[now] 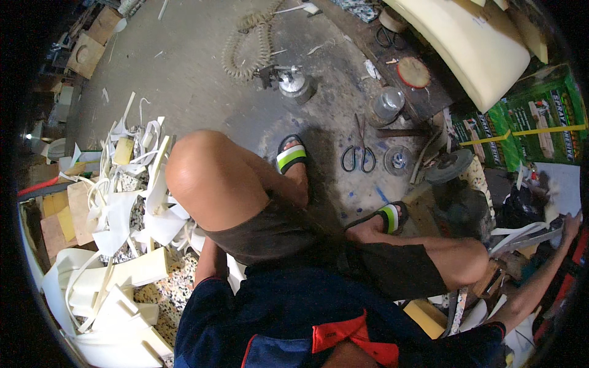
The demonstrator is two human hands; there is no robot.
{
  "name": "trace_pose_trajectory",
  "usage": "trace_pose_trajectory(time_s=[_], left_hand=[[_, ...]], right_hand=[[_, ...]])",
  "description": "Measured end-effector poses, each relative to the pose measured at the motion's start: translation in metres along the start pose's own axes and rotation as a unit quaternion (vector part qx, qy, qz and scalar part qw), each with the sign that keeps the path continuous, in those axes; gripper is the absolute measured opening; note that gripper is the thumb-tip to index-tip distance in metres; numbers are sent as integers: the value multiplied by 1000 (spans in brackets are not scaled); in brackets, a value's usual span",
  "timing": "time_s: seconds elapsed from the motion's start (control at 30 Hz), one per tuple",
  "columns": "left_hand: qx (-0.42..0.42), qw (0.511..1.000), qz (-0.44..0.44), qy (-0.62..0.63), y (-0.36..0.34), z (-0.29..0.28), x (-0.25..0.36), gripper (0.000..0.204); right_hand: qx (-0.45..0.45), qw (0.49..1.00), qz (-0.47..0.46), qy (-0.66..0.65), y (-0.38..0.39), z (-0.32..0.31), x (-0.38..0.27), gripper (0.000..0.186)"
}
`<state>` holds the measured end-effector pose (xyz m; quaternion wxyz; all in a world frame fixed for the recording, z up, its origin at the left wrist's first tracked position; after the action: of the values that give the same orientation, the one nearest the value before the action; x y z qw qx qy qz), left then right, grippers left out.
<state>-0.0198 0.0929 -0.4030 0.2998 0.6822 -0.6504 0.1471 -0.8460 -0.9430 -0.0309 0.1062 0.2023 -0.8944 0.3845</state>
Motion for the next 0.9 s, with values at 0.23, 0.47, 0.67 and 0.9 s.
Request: trace_pose_trajectory(time_s=[0.23, 0.47, 0.67, 0.9], left_hand=[[-12, 1000, -3, 14, 1, 6, -15, 26], [-35, 999, 18, 36, 9, 20, -10, 26], [-96, 992, 57, 58, 42, 48, 3, 26], [-129, 987, 63, 73, 72, 51, -4, 26]], right_hand=[[-79, 990, 11, -114, 18, -139, -260, 49], [-191, 912, -31, -363, 57, -259, -499, 45], [-200, 871, -202, -401, 76, -318, -611, 49], [-299, 823, -168, -453, 97, -301, -658, 51]])
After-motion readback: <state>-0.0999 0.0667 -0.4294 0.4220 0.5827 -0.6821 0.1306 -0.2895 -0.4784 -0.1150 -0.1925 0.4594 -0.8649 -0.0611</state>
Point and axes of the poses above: each hand's wrist, its own y-axis away from the middle knuckle, its own z-axis out of the palm, x = y × z, the point moved 5 cm from there along -y, towards the middle knuckle, and after that the axes turned 4 degrees about x, right-handed, at the moved point
